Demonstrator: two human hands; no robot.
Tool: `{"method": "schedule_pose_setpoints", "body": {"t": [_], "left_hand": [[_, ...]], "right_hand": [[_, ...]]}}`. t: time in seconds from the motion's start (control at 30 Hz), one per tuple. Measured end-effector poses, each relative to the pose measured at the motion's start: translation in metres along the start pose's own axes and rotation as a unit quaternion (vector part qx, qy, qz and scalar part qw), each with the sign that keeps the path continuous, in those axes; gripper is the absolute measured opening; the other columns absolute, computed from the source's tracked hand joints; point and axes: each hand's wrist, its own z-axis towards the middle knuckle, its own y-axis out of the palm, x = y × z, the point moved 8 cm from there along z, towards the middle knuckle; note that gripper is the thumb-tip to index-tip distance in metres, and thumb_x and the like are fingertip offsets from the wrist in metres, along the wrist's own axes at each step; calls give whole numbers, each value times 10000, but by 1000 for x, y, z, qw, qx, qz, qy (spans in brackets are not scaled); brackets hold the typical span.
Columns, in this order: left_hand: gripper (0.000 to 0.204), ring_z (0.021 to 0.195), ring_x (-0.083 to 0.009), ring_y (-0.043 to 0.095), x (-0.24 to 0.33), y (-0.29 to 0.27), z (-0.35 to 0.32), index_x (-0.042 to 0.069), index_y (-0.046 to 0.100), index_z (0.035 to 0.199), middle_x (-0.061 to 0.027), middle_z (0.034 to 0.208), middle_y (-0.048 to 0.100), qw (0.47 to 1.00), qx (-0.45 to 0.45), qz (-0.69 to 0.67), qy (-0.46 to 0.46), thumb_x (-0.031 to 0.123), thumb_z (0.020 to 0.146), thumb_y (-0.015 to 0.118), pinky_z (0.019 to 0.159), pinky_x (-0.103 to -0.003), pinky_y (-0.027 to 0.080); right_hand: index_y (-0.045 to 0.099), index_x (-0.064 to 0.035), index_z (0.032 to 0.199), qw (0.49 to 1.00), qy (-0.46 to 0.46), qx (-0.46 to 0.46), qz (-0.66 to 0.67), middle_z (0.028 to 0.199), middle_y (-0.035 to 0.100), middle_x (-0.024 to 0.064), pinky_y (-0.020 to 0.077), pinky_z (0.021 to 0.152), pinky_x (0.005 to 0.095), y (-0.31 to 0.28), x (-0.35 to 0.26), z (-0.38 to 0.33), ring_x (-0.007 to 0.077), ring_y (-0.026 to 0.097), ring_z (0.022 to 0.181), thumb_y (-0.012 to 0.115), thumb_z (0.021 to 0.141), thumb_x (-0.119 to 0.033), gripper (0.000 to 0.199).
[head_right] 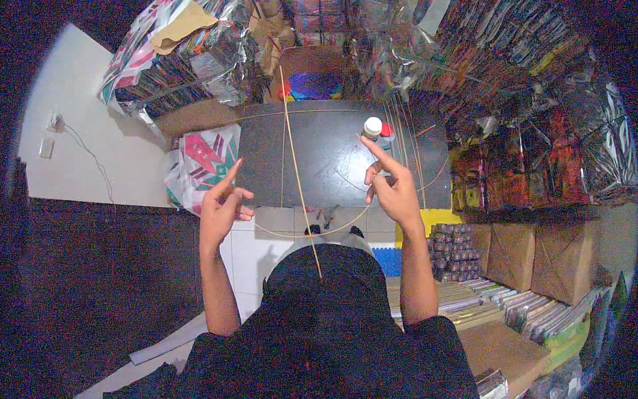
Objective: Assembling the wooden frame of a kite using string and glue at a workbench.
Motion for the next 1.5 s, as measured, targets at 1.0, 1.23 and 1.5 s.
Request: {"method": "schedule_pose_setpoints", "body": {"t": [1.0, 1.23, 1.5], "left_hand": [[775, 740, -230, 723, -48, -4, -18, 55, 83, 1618, -208, 1064, 692, 968, 161, -192, 15, 21, 1004, 554, 649, -310, 625], [804, 775, -231, 725, -53, -3, -19, 76, 74, 1619, -206, 1108, 687, 959, 183, -214, 5, 30, 996, 581, 672, -330, 630], [679, 757, -205, 715, -60, -18, -8, 107, 265, 1570, -187, 1106, 683, 944, 209, -256, 12, 45, 990, 612, 660, -315, 626]], "right_hand": [[240, -135, 1600, 964, 44, 237, 115, 938, 669, 64, 451, 482, 192, -35, 51, -29, 114, 656, 661, 528, 968, -20, 704], [155, -143, 1615, 960, 23, 239, 145, 997, 676, 98, 510, 520, 213, -39, 60, -31, 135, 671, 708, 544, 963, 2, 773], [212, -146, 1608, 968, 39, 210, 133, 972, 677, 100, 525, 519, 226, -43, 57, -23, 141, 676, 712, 565, 942, -4, 767]]}}
